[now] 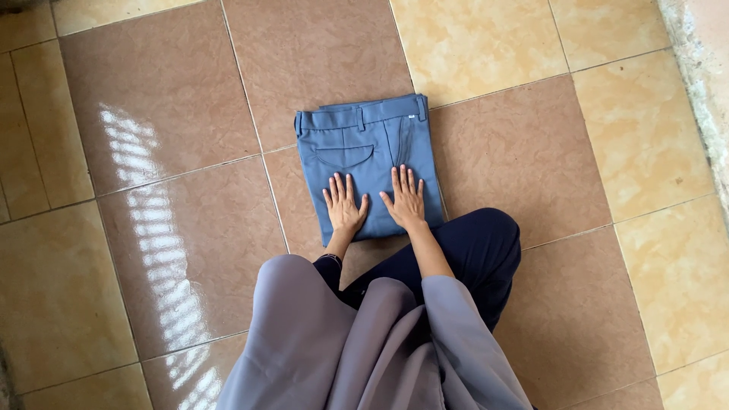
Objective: Folding blue uniform pants into neat rectangles while sitting on the floor.
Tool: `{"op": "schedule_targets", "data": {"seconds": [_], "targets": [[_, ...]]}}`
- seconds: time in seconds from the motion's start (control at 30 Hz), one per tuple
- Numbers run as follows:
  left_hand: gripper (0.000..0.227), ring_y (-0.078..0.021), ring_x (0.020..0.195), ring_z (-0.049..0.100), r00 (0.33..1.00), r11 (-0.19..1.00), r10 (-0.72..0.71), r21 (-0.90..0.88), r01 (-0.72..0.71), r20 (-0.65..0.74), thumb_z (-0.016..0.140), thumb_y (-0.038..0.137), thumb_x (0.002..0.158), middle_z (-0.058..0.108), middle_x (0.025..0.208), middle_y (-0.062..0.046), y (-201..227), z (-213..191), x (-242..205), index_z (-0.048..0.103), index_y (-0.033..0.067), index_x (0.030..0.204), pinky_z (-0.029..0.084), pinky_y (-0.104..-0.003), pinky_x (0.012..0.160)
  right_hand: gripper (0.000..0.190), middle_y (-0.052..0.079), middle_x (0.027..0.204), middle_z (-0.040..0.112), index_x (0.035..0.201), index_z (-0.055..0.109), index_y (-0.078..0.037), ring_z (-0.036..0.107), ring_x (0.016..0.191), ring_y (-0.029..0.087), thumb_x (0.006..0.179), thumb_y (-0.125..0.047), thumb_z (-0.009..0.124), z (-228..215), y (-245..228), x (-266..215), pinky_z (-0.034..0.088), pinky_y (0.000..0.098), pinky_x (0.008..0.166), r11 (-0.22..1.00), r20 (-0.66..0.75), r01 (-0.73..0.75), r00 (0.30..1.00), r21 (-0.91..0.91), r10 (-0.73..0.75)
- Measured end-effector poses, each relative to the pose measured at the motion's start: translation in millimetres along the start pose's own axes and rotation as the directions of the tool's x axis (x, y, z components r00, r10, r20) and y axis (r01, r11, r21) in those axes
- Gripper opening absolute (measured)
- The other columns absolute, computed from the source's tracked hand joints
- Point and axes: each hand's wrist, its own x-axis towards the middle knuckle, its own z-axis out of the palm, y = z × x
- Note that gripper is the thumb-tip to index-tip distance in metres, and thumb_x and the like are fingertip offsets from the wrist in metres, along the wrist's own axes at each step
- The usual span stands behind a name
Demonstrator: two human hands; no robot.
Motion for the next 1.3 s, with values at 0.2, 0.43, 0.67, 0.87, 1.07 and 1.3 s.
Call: {"op": "schedule_targets", "data": {"seconds": [0.2,0.43,0.67,0.87,1.07,1.3], "targets": [[0.080,-0.0344,0.159,0.011,1.000,1.000,-0.013,-0.014,0.013,-0.024,0.036,0.060,0.099,0.016,0.171,-0.018,2.5,11.5,4.7,0.024,0.0167,0.164,0.003,-0.058,0.126,0.076,0.013,0.173,0.006,0.168,0.003,-0.020,0.008,0.159,0.033,0.108,-0.060,0.025,-6.6,-1.6,-1.6,0.008,0.0612,0.125,1.000,-0.006,0.000,1.000,0.014,0.000],[0.076,-0.0456,0.155,0.017,0.959,0.982,-0.043,-0.187,-0.011,-0.281,0.047,0.054,0.099,0.022,0.165,-0.031,73.2,30.2,40.7,0.033,0.0126,0.161,0.011,-0.065,0.122,0.079,0.017,0.171,0.017,0.167,0.008,-0.020,0.014,0.159,0.033,0.103,-0.049,0.042,-35.6,10.9,-0.1,0.006,0.0652,0.124,0.999,-0.052,-0.045,0.998,-0.011,0.045],[0.074,-0.0456,0.157,0.012,0.923,0.894,0.192,-0.328,-0.305,-0.335,0.046,0.050,0.101,0.018,0.168,-0.028,227.2,-14.3,36.4,0.027,0.0188,0.164,0.009,-0.067,0.122,0.076,0.016,0.171,0.018,0.165,0.020,-0.011,0.016,0.158,0.032,0.098,-0.020,0.054,-105.1,68.7,-42.5,0.013,0.0644,0.123,0.962,-0.156,-0.272,0.951,-0.006,0.267],[0.072,-0.0454,0.158,0.012,0.851,0.775,0.433,-0.361,-0.520,-0.296,0.044,0.053,0.102,0.016,0.169,-0.025,327.8,-0.2,-2.3,0.028,0.0195,0.164,0.012,-0.069,0.123,0.075,0.013,0.171,0.019,0.167,0.015,-0.018,0.014,0.159,0.031,0.102,-0.028,0.049,-119.6,154.0,-102.9,0.003,0.0640,0.124,0.874,-0.288,-0.474,0.826,0.108,0.484],[0.071,-0.0427,0.160,0.005,0.737,0.604,0.647,-0.456,-0.653,-0.198,0.037,0.058,0.105,0.008,0.172,-0.021,402.9,17.9,-67.2,0.027,0.0203,0.164,0.006,-0.068,0.124,0.072,0.016,0.171,0.018,0.167,0.017,-0.018,0.010,0.159,0.032,0.105,-0.033,0.049,-134.6,195.9,-196.7,-0.003,0.0629,0.122,0.749,-0.325,-0.552,0.678,0.367,0.659],[0.071,-0.0432,0.160,0.008,0.581,0.487,0.809,-0.457,-0.744,-0.084,0.038,0.057,0.103,0.013,0.171,-0.024,450.4,59.1,-170.7,0.030,0.0182,0.162,0.007,-0.068,0.125,0.082,0.013,0.173,0.008,0.168,0.010,-0.022,0.003,0.160,0.033,0.101,-0.032,0.055,-56.9,260.8,-291.3,0.001,0.0665,0.122,0.581,-0.260,-0.709,0.520,0.400,0.814]]}}
